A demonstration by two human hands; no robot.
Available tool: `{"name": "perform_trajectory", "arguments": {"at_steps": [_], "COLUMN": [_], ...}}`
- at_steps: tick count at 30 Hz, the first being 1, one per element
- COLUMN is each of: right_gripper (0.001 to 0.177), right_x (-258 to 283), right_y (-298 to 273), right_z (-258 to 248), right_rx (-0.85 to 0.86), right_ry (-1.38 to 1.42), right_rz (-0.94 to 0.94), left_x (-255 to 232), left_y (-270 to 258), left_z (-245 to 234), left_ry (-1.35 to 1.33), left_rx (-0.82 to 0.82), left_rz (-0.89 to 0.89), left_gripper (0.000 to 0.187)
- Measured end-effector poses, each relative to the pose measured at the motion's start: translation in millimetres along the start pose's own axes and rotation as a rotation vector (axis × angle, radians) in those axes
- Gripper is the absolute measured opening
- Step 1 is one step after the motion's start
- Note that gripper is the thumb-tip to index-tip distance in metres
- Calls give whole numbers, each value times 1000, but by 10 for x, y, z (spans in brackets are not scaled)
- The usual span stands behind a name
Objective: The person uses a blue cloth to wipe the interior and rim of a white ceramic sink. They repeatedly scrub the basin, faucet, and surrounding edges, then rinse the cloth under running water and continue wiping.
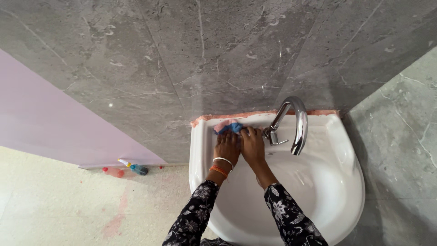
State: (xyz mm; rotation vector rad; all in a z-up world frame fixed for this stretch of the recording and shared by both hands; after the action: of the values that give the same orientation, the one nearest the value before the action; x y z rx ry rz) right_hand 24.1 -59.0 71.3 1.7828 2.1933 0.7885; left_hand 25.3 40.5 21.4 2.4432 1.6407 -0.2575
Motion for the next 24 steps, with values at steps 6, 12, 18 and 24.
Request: {"name": "perform_trajectory", "arguments": {"at_steps": [6,12,18,24], "right_gripper": [26,28,30,28], "right_x": [276,465,621,603], "right_y": [38,133,189,232], "right_z": [80,236,439,593], "right_rx": [-12,183,301,412], "right_ry": [26,37,109,160], "right_rz": [-61,-31,-101,-56], "left_x": [345,357,374,306], "left_y": [-30,42,-301,-584], "left_z": [-10,24,-67,-25], "left_ry": [12,414,330,369], "left_rx": [2,169,199,117], "left_rz": [-184,-96,-122,-92], "left_gripper": [56,57,59,60]}}
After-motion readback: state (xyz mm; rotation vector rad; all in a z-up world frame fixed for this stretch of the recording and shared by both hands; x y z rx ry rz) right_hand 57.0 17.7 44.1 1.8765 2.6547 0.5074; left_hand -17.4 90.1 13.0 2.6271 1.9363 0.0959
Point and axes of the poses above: each hand's wrist, its own y-axis towards the middle knuckle, its own z-axis out of the palm, x = y × z, the point moved 6 cm from there along y, towards the middle knuckle, and after that the axes turned 11 degrees about -y, right-handed, at the moved point
